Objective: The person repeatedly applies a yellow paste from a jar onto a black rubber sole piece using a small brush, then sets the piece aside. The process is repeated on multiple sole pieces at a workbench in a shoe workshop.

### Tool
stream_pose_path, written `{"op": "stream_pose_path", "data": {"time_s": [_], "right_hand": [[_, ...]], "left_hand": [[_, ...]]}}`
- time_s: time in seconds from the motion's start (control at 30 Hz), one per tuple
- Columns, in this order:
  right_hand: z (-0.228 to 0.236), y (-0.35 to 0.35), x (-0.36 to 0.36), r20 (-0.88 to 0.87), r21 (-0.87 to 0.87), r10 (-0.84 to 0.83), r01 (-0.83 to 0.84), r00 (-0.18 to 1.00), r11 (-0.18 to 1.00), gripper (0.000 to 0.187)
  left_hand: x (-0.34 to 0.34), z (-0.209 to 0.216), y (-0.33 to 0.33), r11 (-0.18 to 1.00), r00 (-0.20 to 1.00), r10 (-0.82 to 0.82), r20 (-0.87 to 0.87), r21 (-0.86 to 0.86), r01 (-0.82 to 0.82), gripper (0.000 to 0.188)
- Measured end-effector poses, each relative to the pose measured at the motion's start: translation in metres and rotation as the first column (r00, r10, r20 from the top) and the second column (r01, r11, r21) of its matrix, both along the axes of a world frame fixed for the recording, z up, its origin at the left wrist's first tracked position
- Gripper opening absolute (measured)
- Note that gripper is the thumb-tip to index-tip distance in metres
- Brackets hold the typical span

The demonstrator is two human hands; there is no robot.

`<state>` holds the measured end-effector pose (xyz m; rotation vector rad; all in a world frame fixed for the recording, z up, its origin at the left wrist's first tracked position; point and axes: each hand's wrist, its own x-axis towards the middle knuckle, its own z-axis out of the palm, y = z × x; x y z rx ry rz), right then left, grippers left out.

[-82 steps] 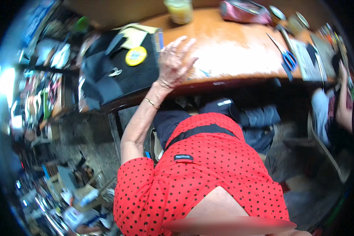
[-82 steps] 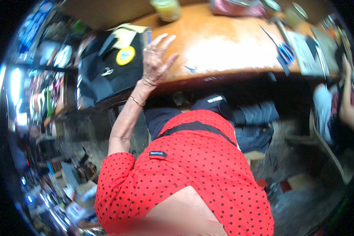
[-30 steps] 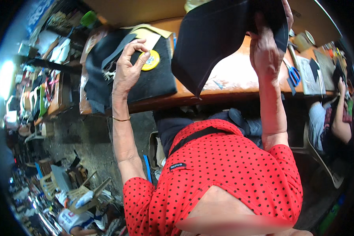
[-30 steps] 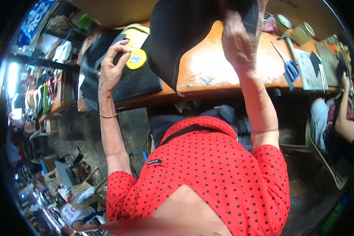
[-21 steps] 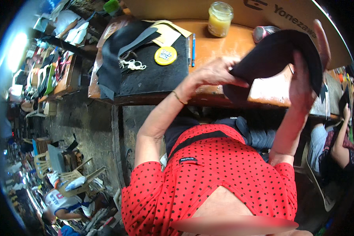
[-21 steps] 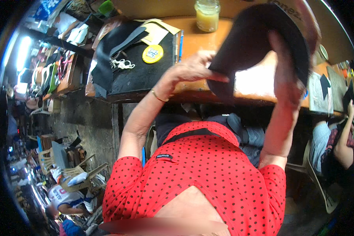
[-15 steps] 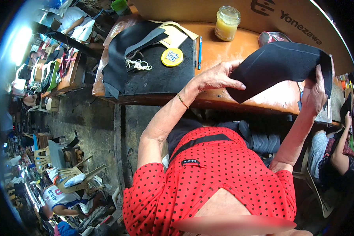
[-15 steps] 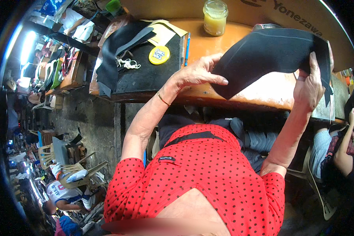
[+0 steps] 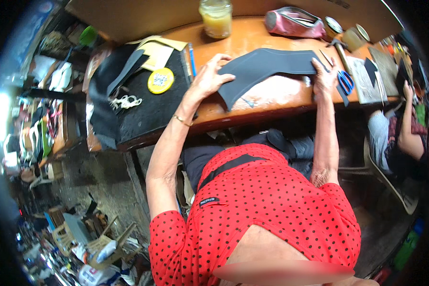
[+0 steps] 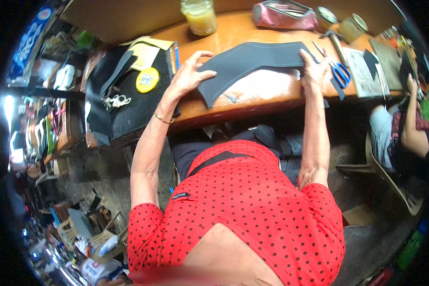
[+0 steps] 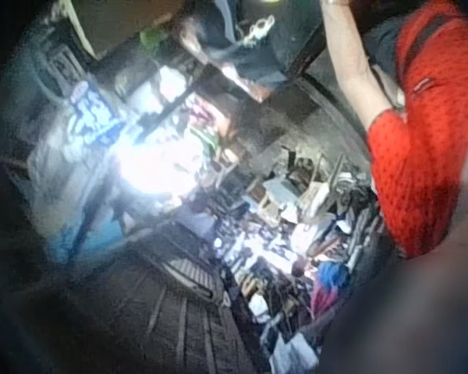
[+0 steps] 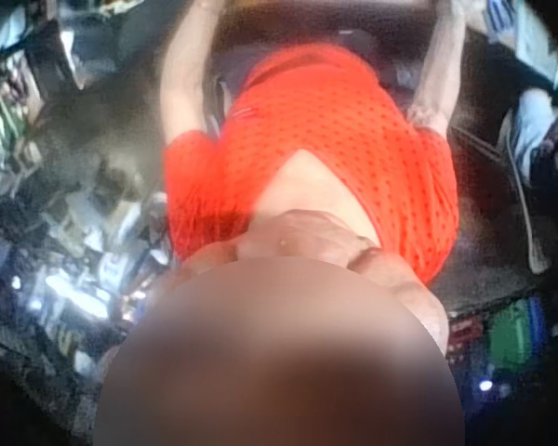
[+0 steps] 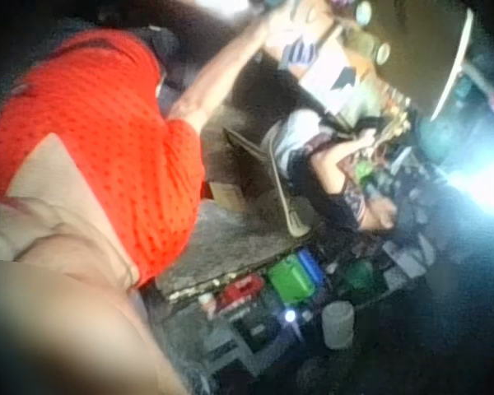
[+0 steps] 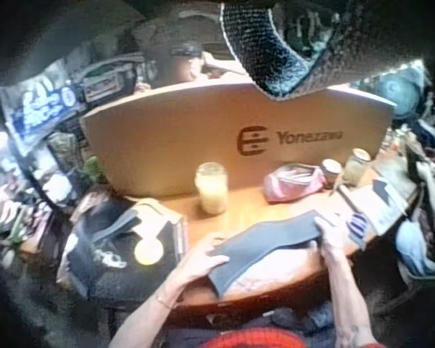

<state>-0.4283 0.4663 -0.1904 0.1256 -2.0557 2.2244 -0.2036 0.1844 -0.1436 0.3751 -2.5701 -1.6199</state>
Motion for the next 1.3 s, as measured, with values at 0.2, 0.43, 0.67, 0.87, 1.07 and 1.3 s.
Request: {"op": "stream_pose_path", "data": {"time_s": [0.2, 0.43, 0.67, 0.87, 1.07, 1.3], "right_hand": [[-0.007, 0.017, 0.013, -0.143, 0.187, 0.028, 0.000, 0.989, 0.982, 0.089], [-0.012, 0.021, 0.018, -0.264, 0.420, -0.031, 0.144, 0.964, 0.896, 0.076], [-0.019, 0.017, 0.012, -0.285, 0.405, 0.011, 0.110, 0.958, 0.908, 0.073], [0.037, -0.022, 0.040, -0.357, 0.623, 0.105, 0.152, 0.928, 0.767, 0.070], [0.140, -0.149, 0.046, -0.728, 0.686, 0.636, 0.275, 0.257, 0.674, 0.065], [0.165, -0.244, 0.026, 0.051, 0.989, 0.767, 0.077, 0.640, -0.130, 0.069]], "left_hand": [[0.000, 0.003, 0.003, 0.982, 0.996, 0.067, 0.051, -0.177, -0.057, 0.049], [0.016, 0.006, -0.013, 0.819, 0.949, 0.044, -0.313, -0.533, -0.214, 0.024], [0.129, 0.029, -0.163, 0.135, 0.528, 0.647, -0.551, -0.598, -0.790, 0.032], [0.197, 0.023, -0.175, 0.005, 0.315, 0.705, -0.635, -0.440, -0.898, 0.041], [0.138, 0.000, -0.110, 0.093, 0.544, 0.365, -0.755, -0.552, -0.829, 0.045], [0.133, -0.005, -0.102, 0.106, 0.573, 0.279, -0.771, -0.568, -0.816, 0.045]]}}
